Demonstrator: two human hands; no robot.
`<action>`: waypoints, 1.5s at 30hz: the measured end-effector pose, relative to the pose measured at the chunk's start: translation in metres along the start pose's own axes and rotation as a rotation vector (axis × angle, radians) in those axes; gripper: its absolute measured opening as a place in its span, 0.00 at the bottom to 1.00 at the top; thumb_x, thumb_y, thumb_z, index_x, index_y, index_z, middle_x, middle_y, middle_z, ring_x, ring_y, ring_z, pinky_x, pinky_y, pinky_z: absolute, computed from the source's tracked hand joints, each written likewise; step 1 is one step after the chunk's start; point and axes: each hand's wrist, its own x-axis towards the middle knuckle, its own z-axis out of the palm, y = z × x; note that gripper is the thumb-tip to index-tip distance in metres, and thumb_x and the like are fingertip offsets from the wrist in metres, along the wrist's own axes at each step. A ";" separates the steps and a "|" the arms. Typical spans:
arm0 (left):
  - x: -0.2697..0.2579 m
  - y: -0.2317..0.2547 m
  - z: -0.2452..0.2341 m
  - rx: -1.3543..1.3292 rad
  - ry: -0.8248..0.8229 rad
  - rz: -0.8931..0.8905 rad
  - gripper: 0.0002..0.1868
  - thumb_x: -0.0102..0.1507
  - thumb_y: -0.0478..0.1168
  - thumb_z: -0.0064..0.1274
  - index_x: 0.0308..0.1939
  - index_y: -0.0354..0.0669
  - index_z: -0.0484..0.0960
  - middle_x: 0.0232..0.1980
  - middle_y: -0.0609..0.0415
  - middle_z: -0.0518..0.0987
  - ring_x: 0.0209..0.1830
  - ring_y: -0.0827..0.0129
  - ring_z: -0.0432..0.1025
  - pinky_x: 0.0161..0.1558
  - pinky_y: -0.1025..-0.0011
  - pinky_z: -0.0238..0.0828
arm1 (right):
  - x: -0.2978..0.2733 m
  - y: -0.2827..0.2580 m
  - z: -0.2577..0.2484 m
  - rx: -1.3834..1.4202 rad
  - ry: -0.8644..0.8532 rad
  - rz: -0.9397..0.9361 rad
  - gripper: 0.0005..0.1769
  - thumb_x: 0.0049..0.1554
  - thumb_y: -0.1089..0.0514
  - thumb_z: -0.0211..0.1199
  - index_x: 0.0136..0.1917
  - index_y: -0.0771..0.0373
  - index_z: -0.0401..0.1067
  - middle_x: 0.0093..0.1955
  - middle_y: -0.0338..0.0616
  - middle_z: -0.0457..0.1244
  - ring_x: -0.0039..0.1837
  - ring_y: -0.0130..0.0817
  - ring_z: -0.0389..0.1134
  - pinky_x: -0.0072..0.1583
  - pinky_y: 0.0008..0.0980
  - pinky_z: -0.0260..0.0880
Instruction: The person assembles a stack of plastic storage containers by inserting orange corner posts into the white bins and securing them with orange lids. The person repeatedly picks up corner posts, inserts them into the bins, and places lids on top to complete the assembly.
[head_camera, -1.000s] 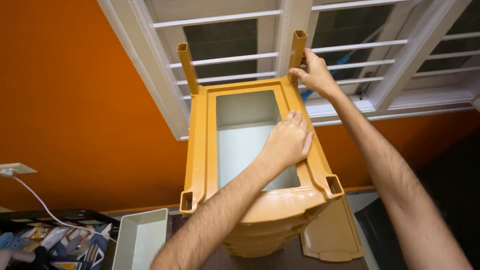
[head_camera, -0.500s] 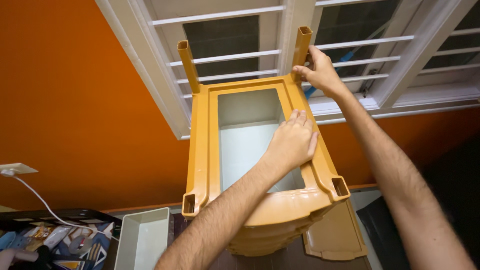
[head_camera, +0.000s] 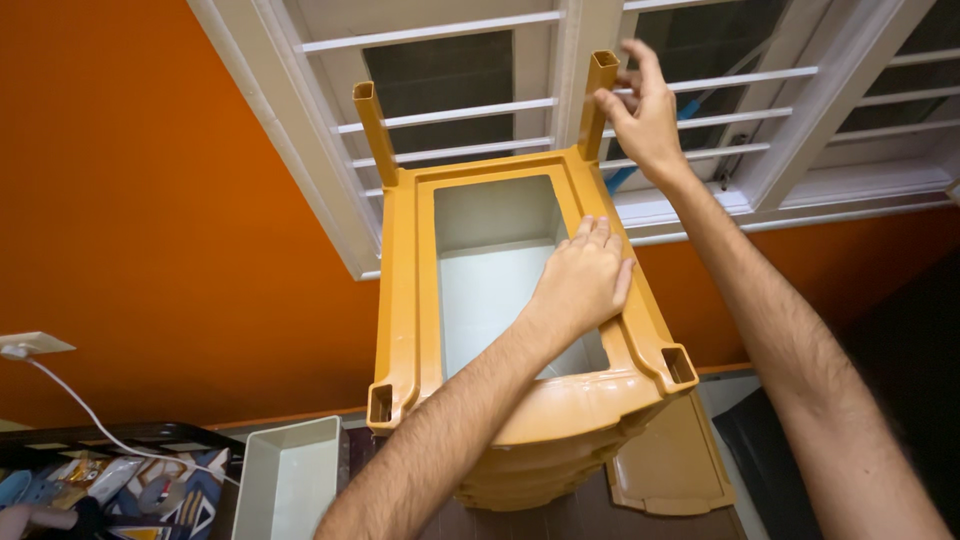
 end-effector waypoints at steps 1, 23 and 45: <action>0.000 0.000 0.000 0.003 0.001 0.003 0.24 0.65 0.44 0.50 0.54 0.22 0.78 0.62 0.27 0.75 0.67 0.40 0.69 0.62 0.53 0.70 | 0.001 -0.004 0.000 -0.031 0.001 -0.080 0.33 0.66 0.68 0.63 0.79 0.66 0.52 0.66 0.58 0.65 0.62 0.41 0.74 0.59 0.36 0.79; 0.014 -0.004 -0.017 0.092 -0.183 0.006 0.20 0.64 0.46 0.53 0.47 0.28 0.81 0.54 0.33 0.79 0.59 0.46 0.72 0.57 0.53 0.70 | -0.043 -0.058 -0.083 -0.433 0.035 -0.256 0.33 0.66 0.60 0.69 0.76 0.67 0.55 0.66 0.66 0.66 0.66 0.56 0.71 0.63 0.45 0.73; 0.138 -0.069 -0.040 0.291 0.070 0.158 0.35 0.56 0.38 0.60 0.66 0.32 0.69 0.74 0.35 0.67 0.72 0.42 0.61 0.67 0.45 0.56 | -0.118 -0.111 -0.253 -0.601 -0.209 0.116 0.37 0.59 0.44 0.68 0.70 0.68 0.59 0.62 0.62 0.68 0.50 0.51 0.75 0.51 0.42 0.76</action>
